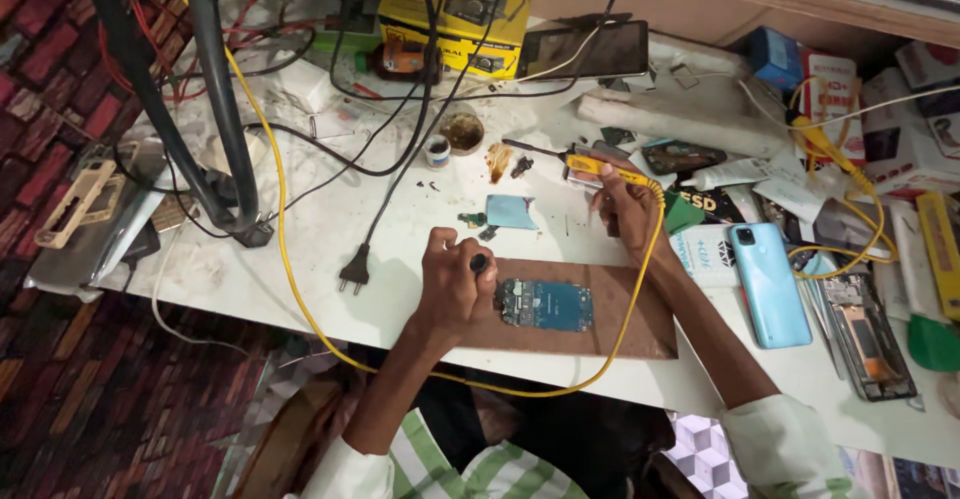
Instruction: The person uses a soldering iron and tweezers to work on a small blue circuit board placed on a wooden mat. They repeatedly apply heat to specific points on the board while holding it steady with tweezers.
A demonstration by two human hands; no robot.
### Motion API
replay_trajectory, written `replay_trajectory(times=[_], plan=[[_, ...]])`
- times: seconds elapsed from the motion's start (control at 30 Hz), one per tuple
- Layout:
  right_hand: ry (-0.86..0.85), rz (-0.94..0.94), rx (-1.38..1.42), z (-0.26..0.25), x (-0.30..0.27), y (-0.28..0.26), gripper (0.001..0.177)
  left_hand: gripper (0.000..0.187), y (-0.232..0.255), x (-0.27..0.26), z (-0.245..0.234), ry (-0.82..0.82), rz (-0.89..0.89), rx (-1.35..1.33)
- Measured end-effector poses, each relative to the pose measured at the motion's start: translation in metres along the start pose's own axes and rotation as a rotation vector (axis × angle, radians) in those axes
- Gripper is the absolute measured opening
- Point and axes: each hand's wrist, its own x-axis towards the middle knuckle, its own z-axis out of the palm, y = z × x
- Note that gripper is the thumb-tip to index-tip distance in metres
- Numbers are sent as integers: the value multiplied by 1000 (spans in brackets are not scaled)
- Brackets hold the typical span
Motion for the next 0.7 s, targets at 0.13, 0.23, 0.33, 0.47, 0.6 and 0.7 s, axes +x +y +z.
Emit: replay_trajectory(times=[0.13, 0.23, 0.33, 0.47, 0.6, 0.7], plan=[[-37, -86, 51, -4, -5, 1, 41, 14, 1, 0, -1, -9, -20, -10], [-33, -197, 50, -8, -1, 5, 40, 13, -1, 1, -1, -11, -11, -11], [-30, -206, 99, -12, 0, 14, 38, 12, -2, -1, 0, -3, -3, -2], [-2, -126, 134, -14, 4, 20, 41, 11, -2, -1, 2, 9, -25, -35], [15, -71, 142, -10, 9, 19, 46, 13, -2, 0, 0, -11, 23, 16], [24, -5, 101, -10, 9, 20, 51, 13, -3, -3, 1, -16, 34, 16]])
